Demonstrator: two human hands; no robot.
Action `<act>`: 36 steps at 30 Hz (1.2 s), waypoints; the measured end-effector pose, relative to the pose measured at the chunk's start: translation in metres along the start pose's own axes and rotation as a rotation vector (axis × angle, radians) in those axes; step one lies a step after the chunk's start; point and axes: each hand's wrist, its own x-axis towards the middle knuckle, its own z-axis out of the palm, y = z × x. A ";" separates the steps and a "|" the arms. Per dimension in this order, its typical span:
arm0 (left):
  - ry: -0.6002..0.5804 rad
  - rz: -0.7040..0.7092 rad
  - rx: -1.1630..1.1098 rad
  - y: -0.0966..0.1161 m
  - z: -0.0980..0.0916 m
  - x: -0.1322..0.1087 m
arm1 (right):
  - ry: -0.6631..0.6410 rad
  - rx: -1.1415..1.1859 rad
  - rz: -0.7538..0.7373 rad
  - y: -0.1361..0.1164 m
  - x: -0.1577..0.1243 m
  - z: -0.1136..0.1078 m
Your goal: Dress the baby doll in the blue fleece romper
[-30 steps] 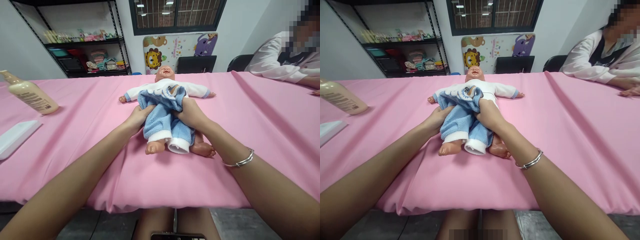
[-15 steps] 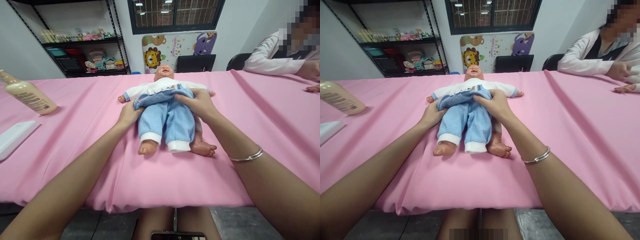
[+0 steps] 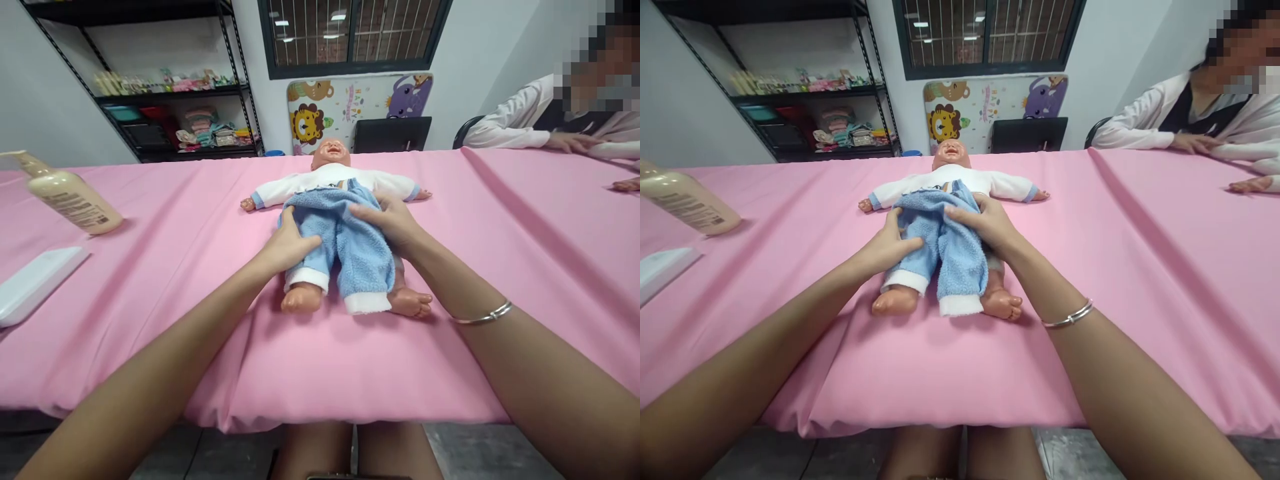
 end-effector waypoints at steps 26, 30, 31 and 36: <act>-0.259 -0.095 0.542 0.019 -0.055 -0.002 | 0.116 -0.291 0.039 0.014 0.000 0.019; -0.028 -0.028 0.691 0.009 -0.040 0.002 | 0.148 -0.243 0.011 0.018 0.001 0.018; 0.071 0.014 0.760 0.011 -0.037 0.001 | 0.149 -0.239 0.000 0.018 0.001 0.018; 0.482 0.681 0.544 0.047 -0.035 -0.027 | 0.149 -0.300 -0.010 0.019 0.001 0.020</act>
